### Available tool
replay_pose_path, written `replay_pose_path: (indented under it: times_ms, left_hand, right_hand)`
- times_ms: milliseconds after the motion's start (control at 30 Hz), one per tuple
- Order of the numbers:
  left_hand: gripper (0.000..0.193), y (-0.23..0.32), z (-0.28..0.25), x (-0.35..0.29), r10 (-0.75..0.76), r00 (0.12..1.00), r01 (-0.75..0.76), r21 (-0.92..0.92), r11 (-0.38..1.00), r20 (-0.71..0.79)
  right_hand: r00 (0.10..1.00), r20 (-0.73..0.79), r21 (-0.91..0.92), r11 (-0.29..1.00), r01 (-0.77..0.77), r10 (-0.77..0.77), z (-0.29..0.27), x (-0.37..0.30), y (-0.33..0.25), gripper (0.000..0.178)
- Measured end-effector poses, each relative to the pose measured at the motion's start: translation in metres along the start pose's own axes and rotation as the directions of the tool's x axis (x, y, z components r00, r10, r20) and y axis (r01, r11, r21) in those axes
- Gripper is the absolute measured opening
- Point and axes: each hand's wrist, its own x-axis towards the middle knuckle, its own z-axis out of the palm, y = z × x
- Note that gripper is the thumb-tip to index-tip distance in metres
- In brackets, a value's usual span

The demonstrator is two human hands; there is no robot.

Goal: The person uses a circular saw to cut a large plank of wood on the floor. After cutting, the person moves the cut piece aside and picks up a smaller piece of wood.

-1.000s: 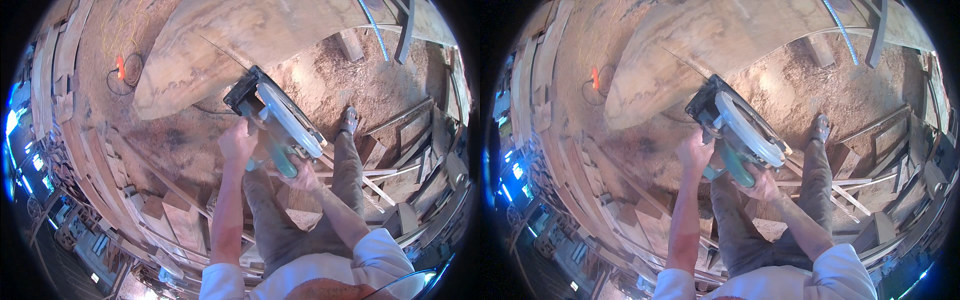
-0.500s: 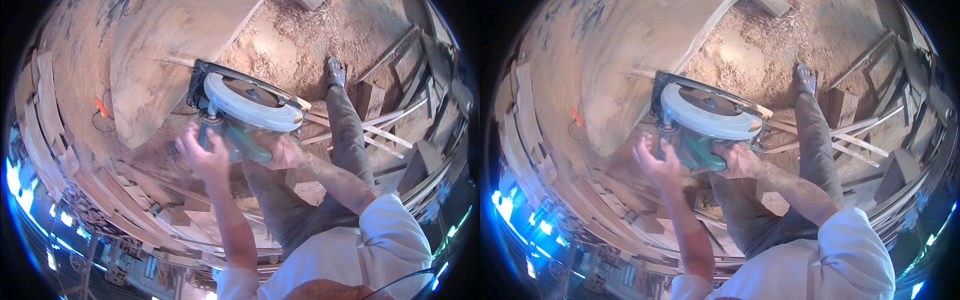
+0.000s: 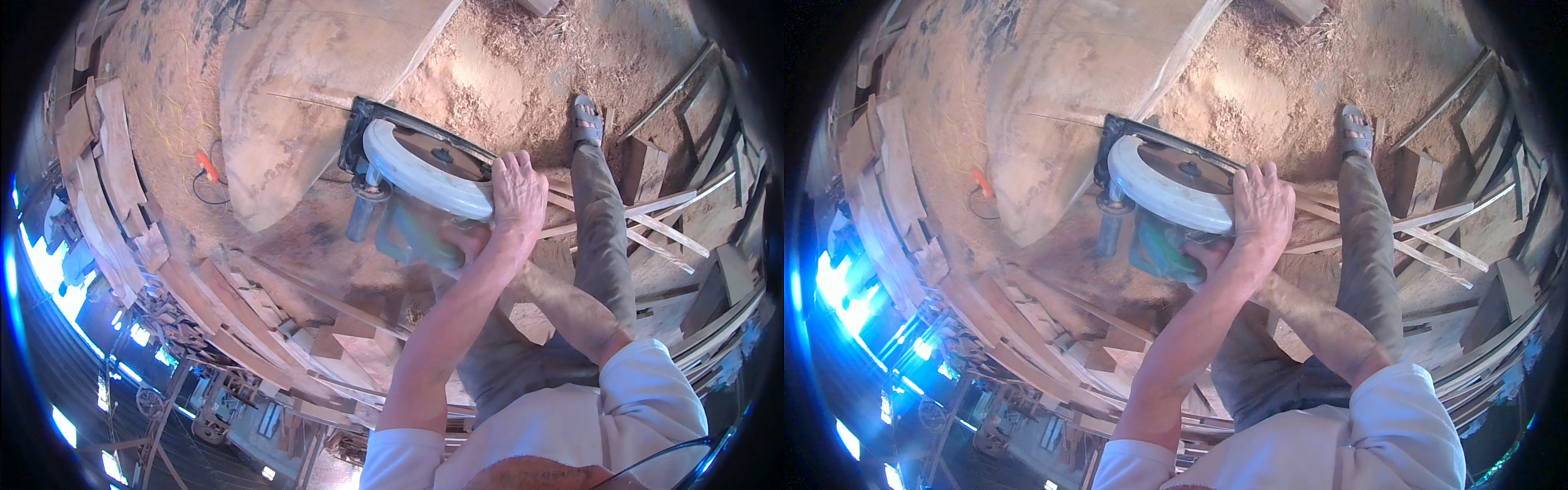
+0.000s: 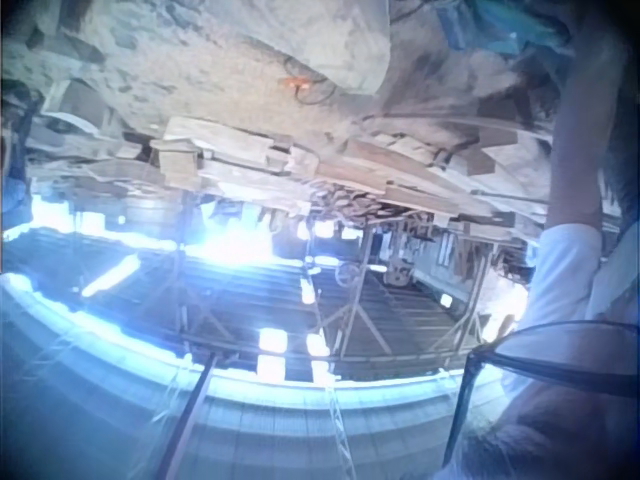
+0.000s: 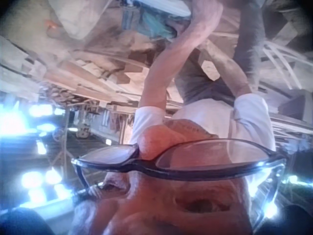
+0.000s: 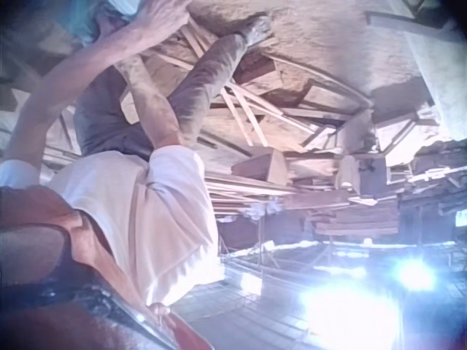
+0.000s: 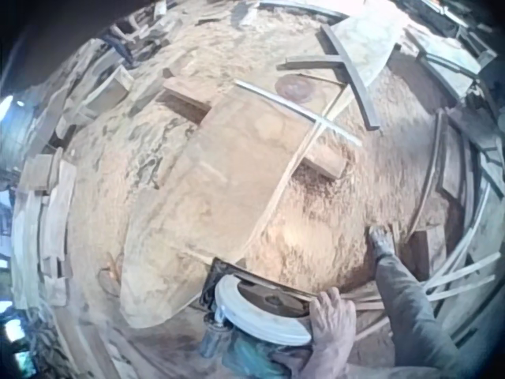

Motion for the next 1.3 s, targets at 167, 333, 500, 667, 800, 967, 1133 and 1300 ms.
replay_pose_path:
  times_ms: [167, 333, 500, 667, 800, 967, 1133, 1300]
  left_hand:
    - [0.053, -0.027, -0.013, -0.027, -0.039, 0.932, 0.110, 0.176, 0.978, -0.361]
    - [0.130, -0.084, -0.051, -0.074, -0.609, 0.721, 0.518, -0.326, 0.791, -0.332]
    - [0.135, -0.092, -0.050, -0.074, -0.630, 0.703, 0.467, -0.453, 0.759, -0.330]
    - [0.132, -0.100, -0.044, -0.071, -0.670, 0.650, 0.454, -0.524, 0.721, -0.359]
    - [0.132, -0.110, -0.032, -0.069, -0.637, 0.637, 0.369, -0.554, 0.746, -0.433]
    - [0.130, -0.112, -0.031, -0.067, -0.633, 0.626, 0.325, -0.586, 0.742, -0.455]
    - [0.129, -0.115, -0.033, -0.068, -0.649, 0.617, 0.326, -0.607, 0.725, -0.445]
    - [0.130, -0.117, -0.039, -0.066, -0.670, 0.620, 0.349, -0.620, 0.702, -0.409]
  right_hand:
    - [0.961, -0.126, 0.165, 0.950, 0.266, -0.247, 0.007, 0.010, 0.031, 0.034]
    - [0.929, -0.183, 0.235, 0.904, 0.358, -0.321, 0.018, 0.020, 0.026, 0.044]
    - [0.959, 0.006, 0.229, 0.934, 0.273, -0.282, 0.012, 0.027, 0.024, 0.037]
    - [0.950, 0.027, 0.201, 0.933, 0.299, -0.310, 0.025, 0.036, 0.034, 0.039]
    - [0.938, 0.008, 0.201, 0.919, 0.339, -0.348, 0.022, 0.040, 0.031, 0.054]
    - [0.944, 0.021, 0.227, 0.921, 0.315, -0.328, 0.025, 0.045, 0.033, 0.055]
    - [0.953, 0.055, 0.199, 0.938, 0.283, -0.299, 0.033, 0.048, 0.033, 0.051]
    - [0.951, -0.018, 0.235, 0.923, 0.303, -0.308, 0.034, 0.053, 0.030, 0.046]
